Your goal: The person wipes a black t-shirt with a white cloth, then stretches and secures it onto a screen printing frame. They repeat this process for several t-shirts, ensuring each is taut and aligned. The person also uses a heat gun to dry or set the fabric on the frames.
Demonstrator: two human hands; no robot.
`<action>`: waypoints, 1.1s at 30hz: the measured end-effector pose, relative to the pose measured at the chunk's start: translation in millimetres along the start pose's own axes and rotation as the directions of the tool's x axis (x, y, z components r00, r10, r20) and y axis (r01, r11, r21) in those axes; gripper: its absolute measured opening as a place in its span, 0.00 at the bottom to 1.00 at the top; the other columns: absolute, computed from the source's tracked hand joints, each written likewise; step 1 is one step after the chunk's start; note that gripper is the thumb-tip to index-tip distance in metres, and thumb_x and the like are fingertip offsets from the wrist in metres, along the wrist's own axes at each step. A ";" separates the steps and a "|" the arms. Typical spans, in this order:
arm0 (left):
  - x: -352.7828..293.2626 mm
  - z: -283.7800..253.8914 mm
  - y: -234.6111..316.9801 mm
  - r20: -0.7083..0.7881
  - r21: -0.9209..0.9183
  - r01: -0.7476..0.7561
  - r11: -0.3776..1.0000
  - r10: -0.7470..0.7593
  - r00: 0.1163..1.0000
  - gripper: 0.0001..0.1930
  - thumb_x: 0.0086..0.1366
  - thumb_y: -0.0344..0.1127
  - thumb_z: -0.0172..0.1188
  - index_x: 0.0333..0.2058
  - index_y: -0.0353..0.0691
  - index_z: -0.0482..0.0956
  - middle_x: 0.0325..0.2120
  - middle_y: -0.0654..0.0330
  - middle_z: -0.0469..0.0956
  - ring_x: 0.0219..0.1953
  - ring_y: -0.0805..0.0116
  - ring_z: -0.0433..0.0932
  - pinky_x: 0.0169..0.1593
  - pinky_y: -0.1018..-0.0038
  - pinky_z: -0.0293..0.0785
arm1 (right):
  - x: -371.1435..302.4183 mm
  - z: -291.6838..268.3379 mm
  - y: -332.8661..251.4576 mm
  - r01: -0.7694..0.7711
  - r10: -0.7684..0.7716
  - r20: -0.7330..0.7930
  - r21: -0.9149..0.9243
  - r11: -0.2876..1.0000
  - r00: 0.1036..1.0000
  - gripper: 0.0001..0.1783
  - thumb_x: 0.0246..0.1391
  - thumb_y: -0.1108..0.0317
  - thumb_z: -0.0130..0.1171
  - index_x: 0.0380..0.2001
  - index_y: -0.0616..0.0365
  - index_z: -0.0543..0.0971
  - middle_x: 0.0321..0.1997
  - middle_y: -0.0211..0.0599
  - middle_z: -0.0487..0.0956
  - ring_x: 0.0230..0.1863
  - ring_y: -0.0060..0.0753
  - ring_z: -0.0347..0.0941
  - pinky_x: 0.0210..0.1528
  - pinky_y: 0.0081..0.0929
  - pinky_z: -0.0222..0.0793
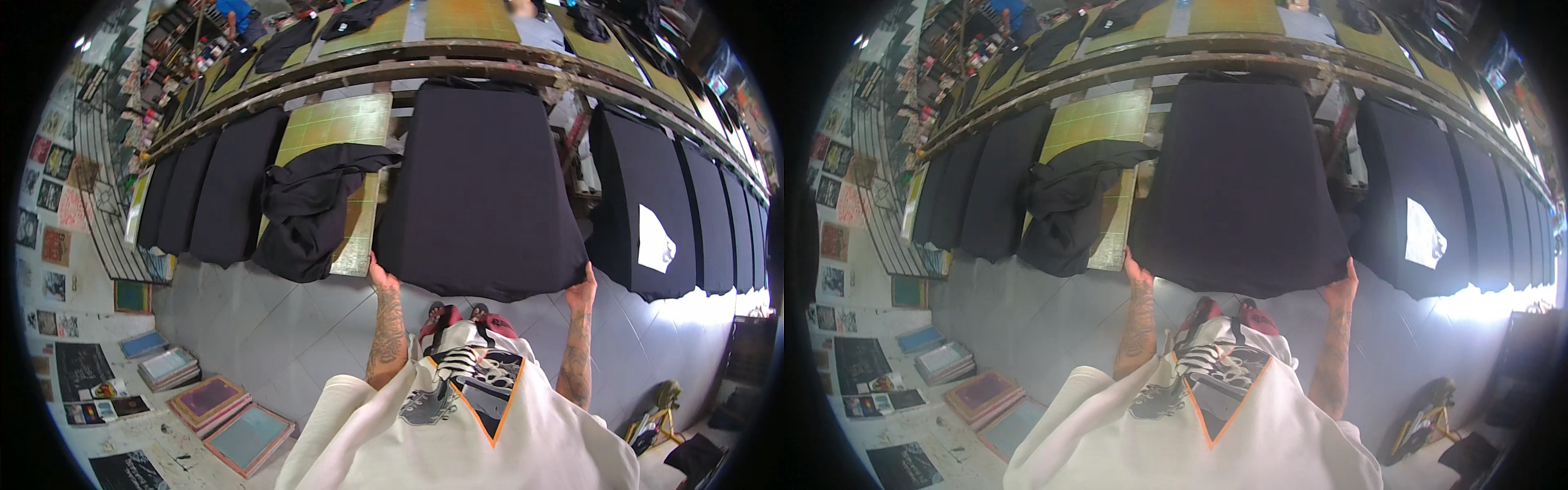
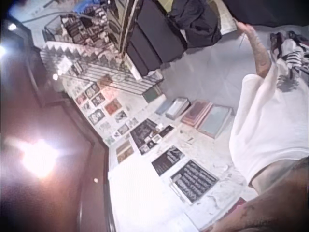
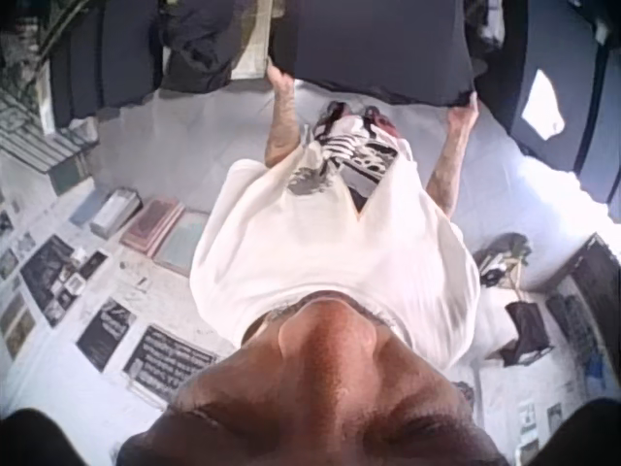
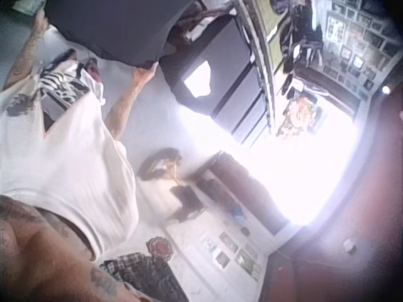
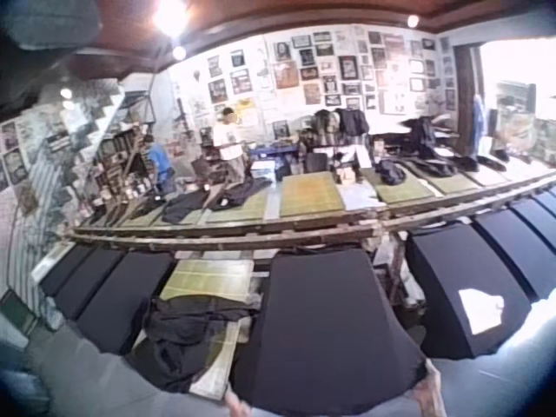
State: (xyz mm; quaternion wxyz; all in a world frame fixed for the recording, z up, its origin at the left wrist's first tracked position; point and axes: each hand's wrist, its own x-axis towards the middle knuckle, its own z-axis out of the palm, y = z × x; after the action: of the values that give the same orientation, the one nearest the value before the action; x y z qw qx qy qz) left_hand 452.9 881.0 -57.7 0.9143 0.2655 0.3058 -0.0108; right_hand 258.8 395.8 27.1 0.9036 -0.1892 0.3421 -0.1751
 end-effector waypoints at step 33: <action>-123.3 1.2 -27.6 0.195 0.919 -0.025 0.393 -0.399 0.896 0.13 0.65 0.40 0.67 0.38 0.35 0.82 0.37 0.62 0.84 0.38 0.66 0.85 0.36 0.77 0.76 | -73.6 30.4 84.1 0.107 0.229 0.252 -0.857 0.505 0.940 0.20 0.56 0.62 0.68 0.50 0.59 0.79 0.45 0.32 0.83 0.44 0.28 0.80 0.44 0.31 0.77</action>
State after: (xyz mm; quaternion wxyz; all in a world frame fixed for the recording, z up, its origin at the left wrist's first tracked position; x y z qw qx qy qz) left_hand 348.3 839.1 -0.5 0.6573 0.6705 0.0928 -0.3314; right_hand 243.5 508.3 50.0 0.7389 -0.6268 0.2321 0.0852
